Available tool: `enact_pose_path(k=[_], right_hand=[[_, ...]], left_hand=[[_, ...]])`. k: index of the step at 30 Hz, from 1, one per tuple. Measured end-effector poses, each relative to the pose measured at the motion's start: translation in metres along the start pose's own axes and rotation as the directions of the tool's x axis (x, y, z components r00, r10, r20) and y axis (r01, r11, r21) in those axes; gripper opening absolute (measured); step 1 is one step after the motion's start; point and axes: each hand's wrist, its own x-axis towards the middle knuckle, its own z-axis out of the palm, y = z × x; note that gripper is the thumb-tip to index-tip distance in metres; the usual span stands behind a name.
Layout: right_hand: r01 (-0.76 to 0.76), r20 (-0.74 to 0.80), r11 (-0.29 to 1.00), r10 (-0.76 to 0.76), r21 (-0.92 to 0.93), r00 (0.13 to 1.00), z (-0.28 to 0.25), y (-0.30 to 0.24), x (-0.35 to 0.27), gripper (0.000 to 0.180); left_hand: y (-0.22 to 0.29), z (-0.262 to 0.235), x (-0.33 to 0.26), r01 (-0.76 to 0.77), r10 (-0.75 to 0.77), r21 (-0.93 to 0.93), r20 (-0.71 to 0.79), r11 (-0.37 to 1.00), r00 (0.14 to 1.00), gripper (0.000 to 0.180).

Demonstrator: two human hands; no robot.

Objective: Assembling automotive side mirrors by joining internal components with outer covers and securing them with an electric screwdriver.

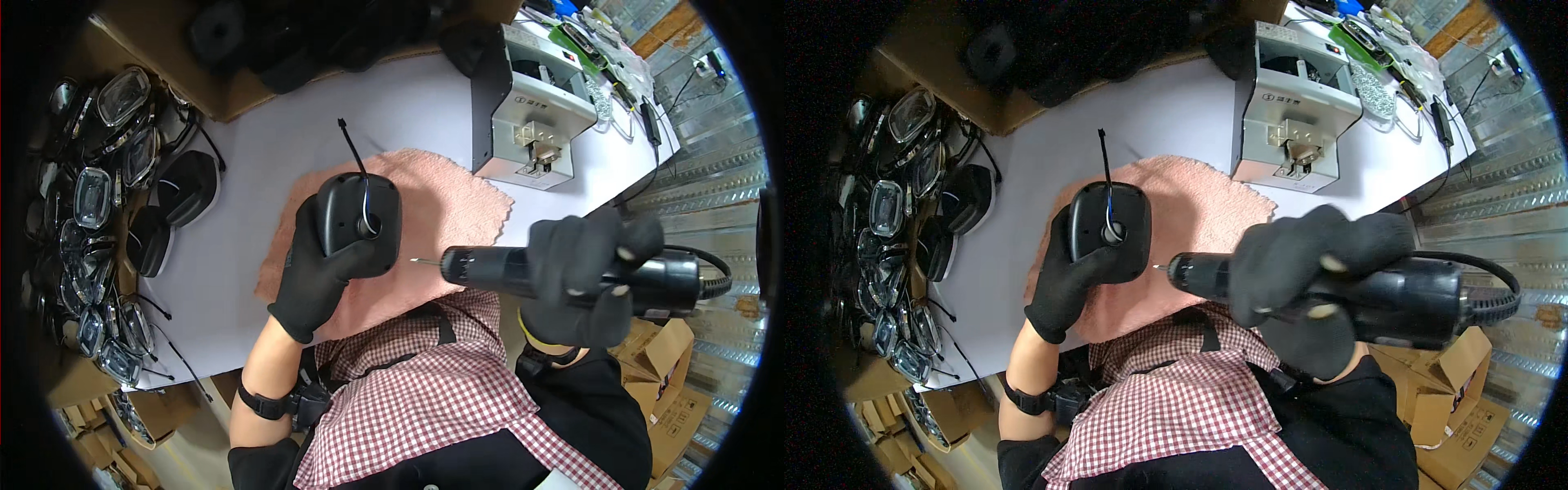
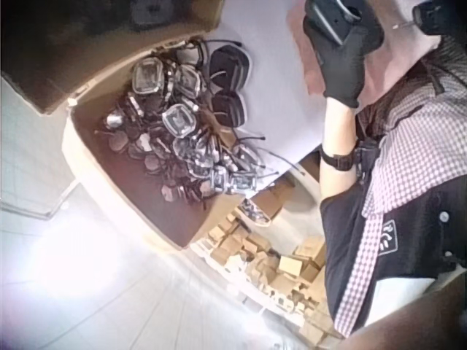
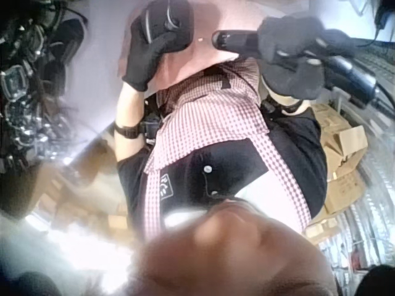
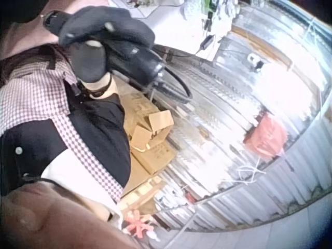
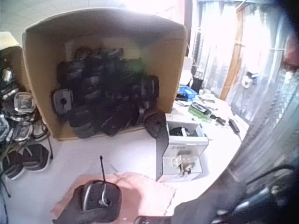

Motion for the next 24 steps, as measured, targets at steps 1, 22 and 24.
enact_pose_path(k=[1,22,24], right_hand=[[-0.047,-0.004,0.991,0.048,0.128,0.999,-0.002,0.002,-0.005,0.042],[0.026,0.312,0.997,-0.048,0.075,0.949,0.023,0.039,-0.01,0.034],[-0.002,0.349,0.999,0.015,-0.036,0.937,0.022,0.033,-0.006,0.029]], left_hand=[[-0.003,-0.002,-0.002,0.006,-0.006,0.002,-0.009,1.0,1.0,0.067],[-0.015,-0.002,-0.007,-0.016,0.022,0.057,-0.109,0.998,0.994,0.069],[-0.009,0.0,-0.007,0.003,0.009,0.104,-0.112,0.995,0.994,0.068]])
